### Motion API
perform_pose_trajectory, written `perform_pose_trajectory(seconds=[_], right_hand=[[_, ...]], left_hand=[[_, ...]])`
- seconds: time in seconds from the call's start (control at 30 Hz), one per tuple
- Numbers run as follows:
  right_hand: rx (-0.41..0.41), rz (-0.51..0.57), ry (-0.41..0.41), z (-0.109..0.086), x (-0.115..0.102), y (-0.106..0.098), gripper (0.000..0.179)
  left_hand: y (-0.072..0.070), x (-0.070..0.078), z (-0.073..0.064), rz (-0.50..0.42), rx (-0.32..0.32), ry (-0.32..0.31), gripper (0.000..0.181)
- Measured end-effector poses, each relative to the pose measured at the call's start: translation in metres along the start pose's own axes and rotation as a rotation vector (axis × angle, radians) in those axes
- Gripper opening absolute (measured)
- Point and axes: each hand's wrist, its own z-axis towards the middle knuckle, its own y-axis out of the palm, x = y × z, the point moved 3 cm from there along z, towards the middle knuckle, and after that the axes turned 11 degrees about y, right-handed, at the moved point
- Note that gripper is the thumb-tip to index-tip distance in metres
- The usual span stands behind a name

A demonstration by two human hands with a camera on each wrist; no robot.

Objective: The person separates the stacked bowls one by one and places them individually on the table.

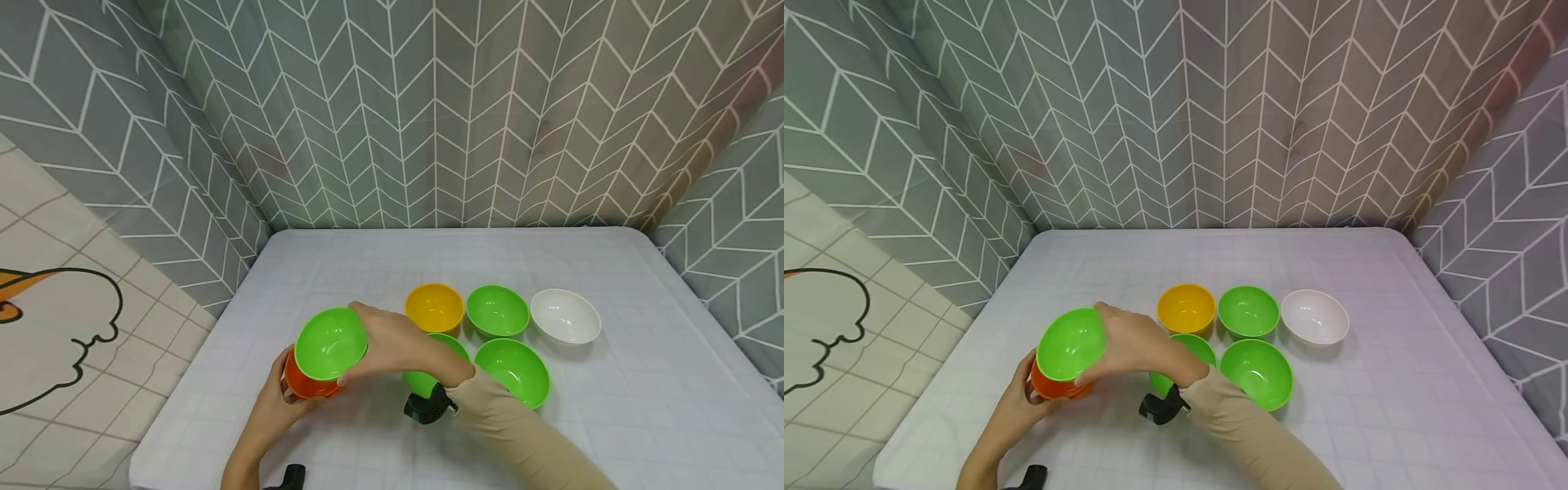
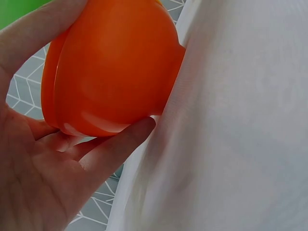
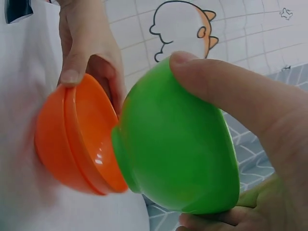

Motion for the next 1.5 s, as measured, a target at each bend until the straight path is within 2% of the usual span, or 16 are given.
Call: perform_pose_trajectory(seconds=[0.2, 0.33, 0.57, 0.83, 0.97, 1.23, 1.5], right_hand=[[0.01, 0.029, -0.01, -0.015, 0.009, -0.012, 0.093], [0.026, 0.019, 0.029, -0.025, 0.016, -0.017, 0.098], [0.041, 0.047, 0.091, -0.041, 0.027, -0.026, 0.105], [0.109, 0.065, 0.137, -0.061, 0.046, -0.036, 0.109], [0.145, 0.073, 0.185, -0.075, 0.054, -0.042, 0.108], [0.199, 0.02, 0.319, -0.106, 0.076, -0.059, 0.116], [0.231, 0.064, 0.382, -0.133, 0.101, -0.071, 0.115]], left_hand=[[-0.002, 0.0, -0.002, 0.024, -0.003, 0.019, 0.104], [-0.003, 0.0, -0.003, 0.041, 0.001, 0.021, 0.107], [-0.004, 0.001, -0.001, 0.072, 0.002, -0.01, 0.108], [-0.006, 0.003, 0.003, 0.086, -0.022, -0.034, 0.111], [-0.006, 0.004, 0.003, 0.075, -0.038, -0.055, 0.113], [-0.004, 0.003, 0.004, 0.057, -0.048, -0.062, 0.114], [-0.002, 0.005, 0.003, 0.06, -0.047, -0.075, 0.115]])
